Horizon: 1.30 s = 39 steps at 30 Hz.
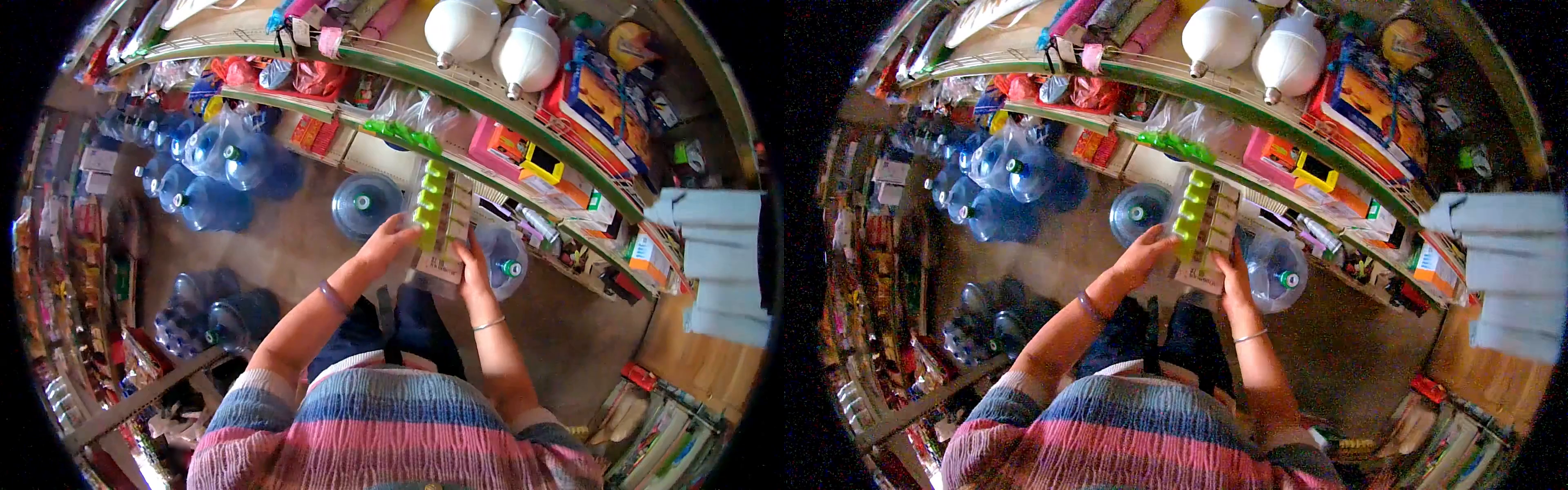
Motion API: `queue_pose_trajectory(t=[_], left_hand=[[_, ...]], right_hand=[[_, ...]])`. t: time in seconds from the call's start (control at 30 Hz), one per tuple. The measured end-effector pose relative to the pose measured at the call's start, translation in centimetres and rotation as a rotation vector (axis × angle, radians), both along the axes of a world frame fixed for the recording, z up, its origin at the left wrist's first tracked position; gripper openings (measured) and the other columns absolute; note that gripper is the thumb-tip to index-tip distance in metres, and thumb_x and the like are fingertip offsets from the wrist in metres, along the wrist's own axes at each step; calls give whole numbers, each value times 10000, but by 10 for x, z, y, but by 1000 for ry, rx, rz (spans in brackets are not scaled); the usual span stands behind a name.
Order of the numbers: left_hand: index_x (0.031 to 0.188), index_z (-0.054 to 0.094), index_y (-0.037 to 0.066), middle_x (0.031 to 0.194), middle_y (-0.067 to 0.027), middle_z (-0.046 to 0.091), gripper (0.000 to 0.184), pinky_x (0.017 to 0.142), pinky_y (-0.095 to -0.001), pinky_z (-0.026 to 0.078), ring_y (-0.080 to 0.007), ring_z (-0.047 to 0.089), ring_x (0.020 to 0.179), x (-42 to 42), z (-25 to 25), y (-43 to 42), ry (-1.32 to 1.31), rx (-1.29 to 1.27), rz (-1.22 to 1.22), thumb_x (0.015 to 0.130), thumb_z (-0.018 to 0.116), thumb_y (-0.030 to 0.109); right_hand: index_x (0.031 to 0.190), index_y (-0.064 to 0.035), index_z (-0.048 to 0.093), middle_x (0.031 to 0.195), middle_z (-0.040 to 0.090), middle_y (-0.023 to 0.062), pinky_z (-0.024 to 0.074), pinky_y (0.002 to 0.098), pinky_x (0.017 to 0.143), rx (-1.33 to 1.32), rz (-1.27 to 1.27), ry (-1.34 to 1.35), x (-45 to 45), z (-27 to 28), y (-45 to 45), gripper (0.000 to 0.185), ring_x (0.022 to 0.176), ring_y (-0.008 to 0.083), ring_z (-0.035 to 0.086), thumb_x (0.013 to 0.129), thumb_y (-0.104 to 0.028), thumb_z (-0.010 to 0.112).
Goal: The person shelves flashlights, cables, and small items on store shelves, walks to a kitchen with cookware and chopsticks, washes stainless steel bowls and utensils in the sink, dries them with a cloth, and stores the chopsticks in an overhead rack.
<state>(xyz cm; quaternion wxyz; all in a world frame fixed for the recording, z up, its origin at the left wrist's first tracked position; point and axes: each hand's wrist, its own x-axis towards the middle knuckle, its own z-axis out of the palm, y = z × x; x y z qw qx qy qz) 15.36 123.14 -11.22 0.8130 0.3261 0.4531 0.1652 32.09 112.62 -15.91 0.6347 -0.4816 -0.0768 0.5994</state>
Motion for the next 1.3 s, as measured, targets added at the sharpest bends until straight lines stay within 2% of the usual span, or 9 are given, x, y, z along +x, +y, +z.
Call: queue_pose_trajectory(t=[0.2, 0.33, 0.47, 0.63, 0.73, 0.9, 1.2, 1.23, 1.3], left_hand=[[1305, 386, 40, 1232, -100, 499, 520, 864, -349, 451, -216, 498, 1110, 8, -45, 72, -133, -117, 153, 894, 528, 326], [1295, 399, 49, 1188, -92, 526, 484, 796, -353, 480, -212, 538, 1039, -7, -76, 125, -114, -150, 118, 888, 532, 274], [1287, 400, 42, 1137, -100, 556, 461, 808, -370, 496, -237, 571, 989, -46, -87, 170, -215, -232, 322, 881, 533, 215], [1288, 358, 12, 1063, -138, 564, 440, 836, -373, 491, -244, 584, 950, -98, -127, 233, -332, -198, 523, 889, 494, 138], [1371, 226, 39, 1152, -148, 492, 640, 868, -364, 469, -250, 543, 1018, -109, -142, 273, -347, -241, 671, 831, 569, 64], [1415, 114, 68, 1371, -130, 283, 742, 951, -447, 395, -275, 347, 1224, -103, -176, 333, -323, -184, 562, 833, 571, 129], [1426, 84, 72, 1487, -75, 78, 767, 950, -385, 407, -234, 337, 1258, -91, -218, 373, -333, -125, 436, 829, 566, 78], [1425, 95, 71, 1487, -79, 79, 766, 953, -377, 403, -234, 338, 1258, -91, -223, 376, -332, -97, 422, 826, 571, 80], [1425, 120, 76, 1486, -94, 81, 775, 964, -356, 387, -234, 335, 1261, -90, -223, 379, -326, -81, 411, 811, 593, 84]], right_hand=[[1340, -67, 341, 1237, 489, 69, 384, 343, 935, -72, -18, -12, 12, -23, 83, 644, 1123, 211, 471, 788, -186, 651], [1353, -71, 310, 1232, 484, 79, 387, 334, 933, -41, -21, -98, 1, -33, 141, 674, 1110, 200, 477, 780, -163, 652], [1423, -87, 144, 1247, 468, 110, 418, 346, 909, -80, 0, -309, -20, -55, 215, 822, 1071, 225, 510, 778, -127, 652], [1424, -102, 150, 1201, 493, 99, 372, 318, 930, -56, -44, -233, -70, -83, 325, 833, 1059, 193, 481, 767, -42, 658], [1424, -112, 151, 1222, 485, 102, 371, 327, 935, 12, -67, -290, -86, -114, 374, 859, 1083, 202, 477, 748, -40, 675], [1423, -150, 172, 1258, 466, 94, 386, 342, 922, 5, -136, -314, -91, -147, 432, 857, 1093, 221, 477, 741, -39, 678], [1423, -153, 166, 1327, 401, 102, 387, 376, 940, 46, -220, -234, -82, -196, 467, 837, 1154, 251, 437, 752, 22, 633], [1239, -125, 394, 1104, 538, 66, 469, 366, 791, 37, -330, -210, -85, -201, 471, 615, 957, 233, 544, 715, -63, 710], [1217, -120, 426, 1097, 546, 75, 479, 375, 770, 112, -267, -270, -73, -213, 475, 585, 960, 239, 550, 711, -62, 716]])
